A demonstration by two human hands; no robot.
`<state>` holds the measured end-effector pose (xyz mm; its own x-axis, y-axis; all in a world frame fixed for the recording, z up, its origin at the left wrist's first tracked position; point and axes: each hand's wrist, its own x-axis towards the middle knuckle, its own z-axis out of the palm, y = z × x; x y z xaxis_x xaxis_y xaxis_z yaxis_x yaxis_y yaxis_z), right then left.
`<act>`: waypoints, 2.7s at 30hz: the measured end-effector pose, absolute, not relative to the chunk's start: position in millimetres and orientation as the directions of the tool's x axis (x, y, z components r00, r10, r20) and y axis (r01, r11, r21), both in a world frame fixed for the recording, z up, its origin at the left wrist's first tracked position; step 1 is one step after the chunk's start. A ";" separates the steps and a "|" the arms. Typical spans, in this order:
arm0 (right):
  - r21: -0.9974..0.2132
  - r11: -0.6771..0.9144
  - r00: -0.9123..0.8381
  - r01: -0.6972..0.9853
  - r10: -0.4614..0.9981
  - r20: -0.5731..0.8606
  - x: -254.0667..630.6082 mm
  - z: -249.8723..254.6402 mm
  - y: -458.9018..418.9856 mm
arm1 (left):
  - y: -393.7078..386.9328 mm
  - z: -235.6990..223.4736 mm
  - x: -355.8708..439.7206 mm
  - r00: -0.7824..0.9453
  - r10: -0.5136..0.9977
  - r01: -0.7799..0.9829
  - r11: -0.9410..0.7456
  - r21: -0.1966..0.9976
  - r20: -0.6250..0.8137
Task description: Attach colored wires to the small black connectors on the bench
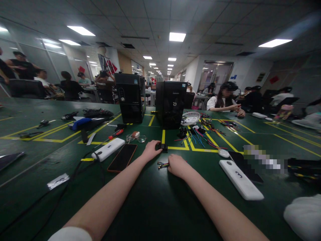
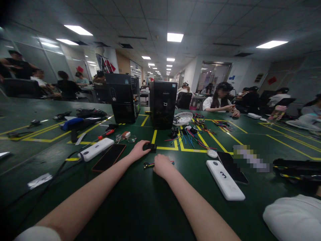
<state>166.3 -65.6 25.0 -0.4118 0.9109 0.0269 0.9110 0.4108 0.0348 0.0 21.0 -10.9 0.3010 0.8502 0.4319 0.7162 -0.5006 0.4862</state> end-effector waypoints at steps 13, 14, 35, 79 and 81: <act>0.089 0.419 -0.423 0.903 0.906 0.027 157.0 28.7 -73.4 | 20.8 -7.3 -2.9 0.263 0.879 0.731 -0.451 0.513 0.398; 0.074 0.421 -0.425 0.904 0.905 0.034 157.3 29.0 -73.0 | 20.5 -6.8 -2.9 0.264 0.879 0.730 -0.451 0.514 0.396; -0.090 0.141 -0.127 0.986 0.981 0.144 175.1 34.5 -54.8 | 13.2 -0.8 -1.8 0.586 0.761 0.286 -0.514 0.809 0.277; -0.139 -0.026 0.029 0.990 0.999 0.018 188.0 18.2 -51.7 | 3.3 -8.4 5.6 0.533 0.799 0.502 -0.564 0.656 0.279; -0.146 -0.024 0.027 0.989 0.999 0.017 188.3 17.0 -52.2 | 4.1 -11.2 6.0 0.533 0.797 0.490 -0.565 0.664 0.285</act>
<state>188.3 -52.2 17.0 0.0267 0.9995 0.0175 0.9890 -0.0238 -0.1458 6.0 4.1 -11.2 0.5331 0.7967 0.2847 0.4900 -0.5651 0.6637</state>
